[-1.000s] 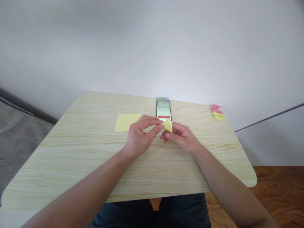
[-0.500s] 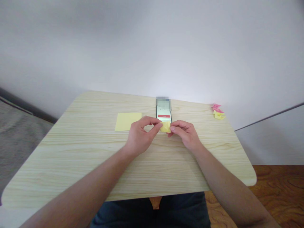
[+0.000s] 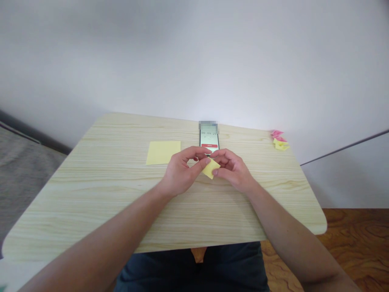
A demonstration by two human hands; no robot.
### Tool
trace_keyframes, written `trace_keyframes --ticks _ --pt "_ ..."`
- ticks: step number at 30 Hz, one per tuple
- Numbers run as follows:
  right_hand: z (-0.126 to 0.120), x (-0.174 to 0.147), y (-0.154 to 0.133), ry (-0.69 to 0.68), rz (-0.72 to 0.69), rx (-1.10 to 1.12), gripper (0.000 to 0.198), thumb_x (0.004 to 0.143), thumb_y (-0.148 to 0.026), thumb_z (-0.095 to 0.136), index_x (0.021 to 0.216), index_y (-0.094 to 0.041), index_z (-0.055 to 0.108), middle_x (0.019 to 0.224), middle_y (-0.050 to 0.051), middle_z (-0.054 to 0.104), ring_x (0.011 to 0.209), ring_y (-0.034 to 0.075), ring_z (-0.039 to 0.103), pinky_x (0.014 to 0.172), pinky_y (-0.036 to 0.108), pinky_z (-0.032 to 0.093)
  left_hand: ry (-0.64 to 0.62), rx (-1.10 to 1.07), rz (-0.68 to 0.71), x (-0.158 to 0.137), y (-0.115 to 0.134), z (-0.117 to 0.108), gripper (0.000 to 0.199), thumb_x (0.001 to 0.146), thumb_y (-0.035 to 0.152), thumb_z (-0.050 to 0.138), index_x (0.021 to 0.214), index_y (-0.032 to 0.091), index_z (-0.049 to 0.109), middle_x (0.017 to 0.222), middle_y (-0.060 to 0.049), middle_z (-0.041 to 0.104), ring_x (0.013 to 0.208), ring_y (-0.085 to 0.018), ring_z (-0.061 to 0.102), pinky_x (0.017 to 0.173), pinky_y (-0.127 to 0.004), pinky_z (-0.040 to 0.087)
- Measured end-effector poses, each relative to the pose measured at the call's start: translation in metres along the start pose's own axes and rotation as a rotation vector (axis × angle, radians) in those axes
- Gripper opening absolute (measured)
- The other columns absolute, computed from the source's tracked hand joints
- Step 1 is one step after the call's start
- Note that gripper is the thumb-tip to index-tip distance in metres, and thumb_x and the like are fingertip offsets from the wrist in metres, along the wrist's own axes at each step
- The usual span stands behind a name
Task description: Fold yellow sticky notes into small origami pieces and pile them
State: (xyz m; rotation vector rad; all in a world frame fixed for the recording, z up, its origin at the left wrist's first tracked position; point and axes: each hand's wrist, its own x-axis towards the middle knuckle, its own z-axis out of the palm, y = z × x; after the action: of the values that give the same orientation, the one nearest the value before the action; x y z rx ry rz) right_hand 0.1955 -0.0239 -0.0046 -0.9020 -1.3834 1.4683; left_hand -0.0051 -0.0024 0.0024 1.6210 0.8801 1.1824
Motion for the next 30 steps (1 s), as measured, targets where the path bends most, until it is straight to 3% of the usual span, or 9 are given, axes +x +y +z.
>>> trace_keyframes --ticks 4,9,13,19,25,30 --pt "0.0014 -0.0014 -0.0019 -0.007 0.024 0.012 0.039 0.079 -0.020 0.079 0.114 -0.024 0.062 0.088 0.001 0.073 0.077 0.016 0.068 0.068 0.029 0.054 -0.018 0.002 -0.020 0.0004 -0.0009 0.0008 0.026 0.090 0.032 0.073 0.113 0.021 0.074 0.099 -0.005 0.076 0.088 -0.017 0.068 0.083 -0.031 0.051" --pt "0.0004 0.0024 -0.0031 0.086 0.037 0.058 0.035 0.078 -0.019 0.079 0.108 -0.023 0.062 0.081 -0.001 0.073 0.071 0.014 0.068 0.070 0.030 0.057 -0.051 0.019 -0.049 0.0016 0.0010 -0.0011 0.032 0.090 0.033 0.073 0.121 0.025 0.072 0.094 -0.003 0.076 0.084 -0.016 0.068 0.079 -0.030 0.050" --pt "-0.0041 0.0059 -0.0001 0.168 0.047 0.094 0.035 0.077 -0.022 0.081 0.106 -0.024 0.060 0.085 -0.001 0.075 0.071 0.014 0.068 0.070 0.030 0.059 -0.084 0.009 -0.039 0.0013 0.0019 -0.0027 0.036 0.084 0.025 0.077 0.120 0.027 0.073 0.112 -0.003 0.075 0.090 -0.016 0.067 0.083 -0.031 0.050" --pt "-0.0059 0.0051 0.0033 0.112 0.073 0.135 0.039 0.078 -0.023 0.082 0.108 -0.024 0.059 0.086 0.000 0.075 0.073 0.015 0.069 0.071 0.031 0.060 -0.049 0.033 -0.095 0.0032 0.0033 -0.0010 0.016 0.083 0.024 0.075 0.099 0.022 0.079 0.101 -0.003 0.078 0.092 -0.019 0.069 0.078 -0.030 0.050" --pt "-0.0042 0.0062 0.0024 0.092 0.083 0.170 0.041 0.076 -0.023 0.083 0.110 -0.024 0.059 0.086 -0.001 0.074 0.074 0.015 0.069 0.070 0.031 0.061 -0.049 0.041 -0.107 0.0024 0.0034 -0.0008 0.016 0.085 0.026 0.074 0.098 0.021 0.080 0.099 -0.004 0.078 0.087 -0.018 0.068 0.076 -0.030 0.050" --pt "-0.0056 0.0065 0.0021 0.121 0.099 0.189 0.039 0.076 -0.021 0.083 0.109 -0.024 0.061 0.082 -0.003 0.071 0.071 0.014 0.066 0.067 0.031 0.061 -0.122 -0.067 -0.142 0.0005 0.0013 -0.0034 0.024 0.087 0.032 0.073 0.108 0.021 0.079 0.103 -0.006 0.078 0.089 -0.018 0.067 0.081 -0.031 0.051"
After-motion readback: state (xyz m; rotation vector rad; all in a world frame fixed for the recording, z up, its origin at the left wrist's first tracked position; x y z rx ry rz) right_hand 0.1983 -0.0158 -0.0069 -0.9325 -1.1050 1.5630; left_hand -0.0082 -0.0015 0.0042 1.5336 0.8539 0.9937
